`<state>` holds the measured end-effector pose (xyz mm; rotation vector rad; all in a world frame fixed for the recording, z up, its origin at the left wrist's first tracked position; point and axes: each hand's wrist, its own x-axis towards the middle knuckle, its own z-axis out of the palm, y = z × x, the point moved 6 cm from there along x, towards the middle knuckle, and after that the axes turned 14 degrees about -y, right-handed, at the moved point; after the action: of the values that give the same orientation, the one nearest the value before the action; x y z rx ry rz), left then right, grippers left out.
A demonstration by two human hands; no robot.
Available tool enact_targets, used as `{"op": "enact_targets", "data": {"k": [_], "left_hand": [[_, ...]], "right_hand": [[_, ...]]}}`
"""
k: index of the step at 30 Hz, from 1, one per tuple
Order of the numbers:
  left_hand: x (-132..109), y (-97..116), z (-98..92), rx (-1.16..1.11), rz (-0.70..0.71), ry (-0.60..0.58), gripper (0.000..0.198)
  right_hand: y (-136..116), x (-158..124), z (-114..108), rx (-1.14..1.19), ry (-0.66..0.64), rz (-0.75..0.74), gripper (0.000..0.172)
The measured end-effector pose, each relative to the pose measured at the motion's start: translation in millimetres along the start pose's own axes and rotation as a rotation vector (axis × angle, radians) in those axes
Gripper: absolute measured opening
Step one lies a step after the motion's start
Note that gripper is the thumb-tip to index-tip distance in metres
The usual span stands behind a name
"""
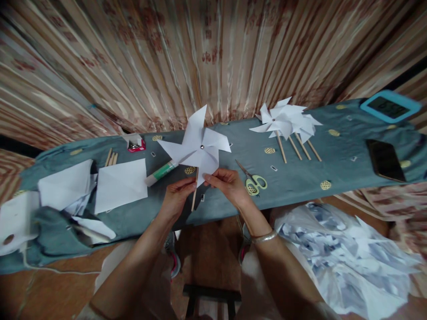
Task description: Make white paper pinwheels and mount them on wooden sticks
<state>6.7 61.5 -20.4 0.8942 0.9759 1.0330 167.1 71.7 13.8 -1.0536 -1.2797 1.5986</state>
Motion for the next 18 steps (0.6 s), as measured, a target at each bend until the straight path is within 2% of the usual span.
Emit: {"op": "enact_targets", "data": {"k": [6,10,12,15,18], "left_hand": [[2,-1,4.2,-0.022,0.028,-0.076,0.030],[1,-2,1.9,-0.019,0.013,-0.063,0.033],[1,-2,1.2,-0.017,0.000,-0.058,0.033],[1,-4,1.9,-0.023,-0.027,-0.072,0.034],[0,-7,4.6,-0.043,-0.058,-0.109,0.036]], "right_hand": [[-3,-1,5,-0.087,-0.049,-0.012,0.040],[-11,-7,-16,-0.092,-0.012,-0.032,0.042],[-16,-11,-37,-0.041,0.076,-0.084,0.040],[-22,-16,-71,0.068,0.328,-0.216,0.032],[-22,-16,-89,0.070,0.475,-0.276,0.030]]}}
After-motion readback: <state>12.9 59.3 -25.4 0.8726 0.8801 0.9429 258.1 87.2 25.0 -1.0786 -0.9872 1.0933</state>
